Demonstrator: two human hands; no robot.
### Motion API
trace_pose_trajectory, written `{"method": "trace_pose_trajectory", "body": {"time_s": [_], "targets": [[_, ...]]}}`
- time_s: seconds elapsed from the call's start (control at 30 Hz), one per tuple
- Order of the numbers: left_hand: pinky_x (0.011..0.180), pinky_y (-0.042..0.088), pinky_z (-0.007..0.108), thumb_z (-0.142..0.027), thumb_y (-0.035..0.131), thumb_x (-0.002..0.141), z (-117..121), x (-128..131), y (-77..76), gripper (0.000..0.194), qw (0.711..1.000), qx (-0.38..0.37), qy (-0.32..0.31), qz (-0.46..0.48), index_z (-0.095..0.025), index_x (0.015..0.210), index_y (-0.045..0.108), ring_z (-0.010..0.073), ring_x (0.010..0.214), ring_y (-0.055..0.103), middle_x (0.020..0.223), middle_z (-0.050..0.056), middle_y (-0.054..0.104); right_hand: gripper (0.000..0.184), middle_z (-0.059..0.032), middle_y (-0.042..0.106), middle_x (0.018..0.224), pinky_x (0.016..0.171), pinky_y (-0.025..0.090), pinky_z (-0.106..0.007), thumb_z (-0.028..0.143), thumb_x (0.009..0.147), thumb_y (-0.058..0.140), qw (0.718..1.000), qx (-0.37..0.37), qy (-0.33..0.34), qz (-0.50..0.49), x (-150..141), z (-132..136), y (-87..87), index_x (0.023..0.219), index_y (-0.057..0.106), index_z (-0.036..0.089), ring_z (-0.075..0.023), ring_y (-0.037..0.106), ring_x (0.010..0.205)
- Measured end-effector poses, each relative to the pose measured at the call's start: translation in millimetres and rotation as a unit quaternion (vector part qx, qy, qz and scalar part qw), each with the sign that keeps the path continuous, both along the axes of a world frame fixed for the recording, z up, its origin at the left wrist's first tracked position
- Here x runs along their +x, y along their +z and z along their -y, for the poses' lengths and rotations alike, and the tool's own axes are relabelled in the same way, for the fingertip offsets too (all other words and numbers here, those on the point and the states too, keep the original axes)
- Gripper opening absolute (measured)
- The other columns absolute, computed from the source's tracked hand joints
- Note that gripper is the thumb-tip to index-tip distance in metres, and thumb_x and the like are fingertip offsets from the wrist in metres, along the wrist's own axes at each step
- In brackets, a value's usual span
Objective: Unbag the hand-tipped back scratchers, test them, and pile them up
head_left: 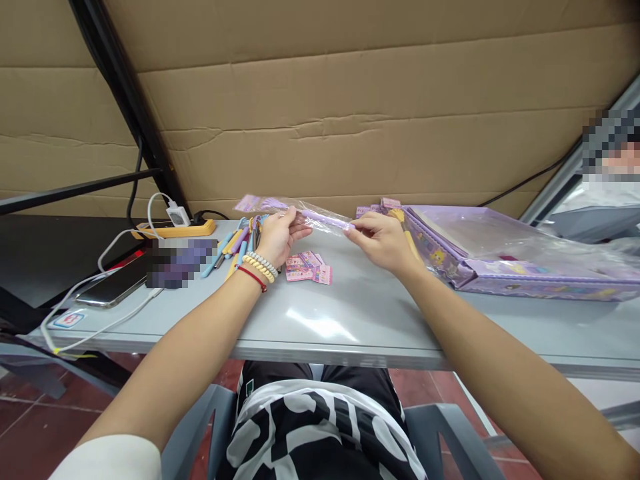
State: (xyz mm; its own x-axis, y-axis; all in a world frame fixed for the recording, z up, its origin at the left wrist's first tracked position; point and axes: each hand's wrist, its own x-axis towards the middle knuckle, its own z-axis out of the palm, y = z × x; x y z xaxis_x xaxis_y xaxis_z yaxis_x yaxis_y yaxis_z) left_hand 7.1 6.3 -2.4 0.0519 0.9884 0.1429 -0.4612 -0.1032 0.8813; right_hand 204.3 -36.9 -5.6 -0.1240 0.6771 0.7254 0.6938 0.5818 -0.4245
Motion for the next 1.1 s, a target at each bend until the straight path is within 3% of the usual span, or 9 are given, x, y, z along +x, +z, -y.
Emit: {"method": "trace_pose_trajectory", "body": {"time_s": [0.2,0.4,0.5,0.63,0.7,0.8,0.9,0.97,1.1], "targets": [[0.064,0.055,0.029,-0.045,0.049,0.086,-20.2,-20.3,1.2,0.025,0.990,-0.049,0.116,0.066,-0.020,0.086,0.048,0.0151,0.059,0.065,0.064,-0.001,0.058,0.024,-0.0008,0.055,0.062,0.054,0.036,-0.027,0.040,0.077,0.061,0.993,-0.013,0.001,-0.117,14.5,-0.9,2.9,0.072,0.069,0.018,-0.0133,0.049,0.060],[0.045,0.046,0.021,-0.016,0.048,0.082,-31.4,-36.9,1.7,0.002,0.979,-0.063,0.191,0.024,-0.015,0.080,0.050,0.0094,0.044,0.057,0.066,0.000,0.060,0.021,0.0018,0.052,0.056,0.041,0.029,-0.024,0.036,0.073,0.063,0.964,-0.055,0.029,-0.258,18.7,1.2,12.0,0.066,0.061,0.017,-0.0087,0.041,0.045],[0.039,0.041,0.020,-0.014,0.049,0.080,-32.7,-38.2,2.4,0.003,0.970,-0.080,0.229,0.001,-0.016,0.078,0.050,0.0082,0.040,0.054,0.064,-0.001,0.060,0.014,0.0025,0.053,0.055,0.036,0.026,-0.022,0.029,0.071,0.060,0.916,-0.016,0.006,-0.401,28.8,-4.2,22.3,0.065,0.054,0.019,-0.0066,0.037,0.039],[0.033,0.029,0.017,-0.017,0.048,0.080,-36.6,-40.1,2.0,0.017,0.963,-0.095,0.252,-0.021,-0.018,0.064,0.042,0.0053,0.031,0.040,0.047,-0.006,0.045,0.017,0.0037,0.048,0.048,0.033,0.023,-0.020,0.023,0.078,0.048,0.818,0.036,-0.077,-0.570,51.7,-6.4,39.6,0.062,0.042,0.022,-0.0069,0.035,0.035],[0.032,0.023,0.017,-0.017,0.048,0.080,-38.0,-40.7,2.0,0.023,0.964,-0.097,0.246,-0.019,-0.019,0.060,0.036,0.0044,0.029,0.032,0.041,-0.008,0.033,0.020,0.0039,0.045,0.046,0.035,0.022,-0.020,0.018,0.080,0.042,0.780,0.068,-0.111,-0.613,62.0,-2.3,47.3,0.062,0.039,0.023,-0.0062,0.035,0.035],[0.031,0.020,0.017,-0.013,0.050,0.075,-38.1,-38.9,2.7,0.025,0.968,-0.104,0.226,-0.016,-0.020,0.058,0.033,0.0037,0.028,0.026,0.039,-0.010,0.027,0.023,0.0038,0.044,0.047,0.037,0.020,-0.021,0.012,0.082,0.034,0.751,0.112,-0.136,-0.637,72.4,6.0,54.2,0.062,0.036,0.023,-0.0045,0.034,0.034],[0.031,0.020,0.017,-0.011,0.054,0.072,-35.7,-31.2,1.9,0.025,0.970,-0.090,0.221,-0.040,-0.019,0.058,0.035,0.0036,0.029,0.026,0.039,-0.010,0.029,0.022,0.0038,0.047,0.049,0.036,0.020,-0.022,0.012,0.084,0.031,0.752,0.148,-0.153,-0.624,76.6,10.3,55.3,0.065,0.035,0.024,-0.0054,0.037,0.034],[0.031,0.019,0.017,-0.012,0.056,0.073,-31.7,-21.8,0.2,0.025,0.976,-0.065,0.192,-0.080,-0.019,0.057,0.038,0.0038,0.029,0.027,0.040,-0.009,0.029,0.020,0.0040,0.050,0.052,0.036,0.022,-0.022,0.011,0.084,0.032,0.770,0.172,-0.157,-0.594,76.2,9.6,53.8,0.070,0.035,0.024,-0.0068,0.041,0.035],[0.034,0.028,0.018,-0.024,0.061,0.081,-18.2,0.0,-3.1,0.020,0.982,0.003,0.054,-0.183,-0.015,0.066,0.052,0.0050,0.034,0.039,0.051,-0.002,0.050,0.016,0.0044,0.054,0.055,0.036,0.027,-0.021,0.010,0.082,0.037,0.812,0.158,-0.132,-0.546,67.2,3.7,48.2,0.075,0.035,0.025,-0.0075,0.047,0.039]]}}
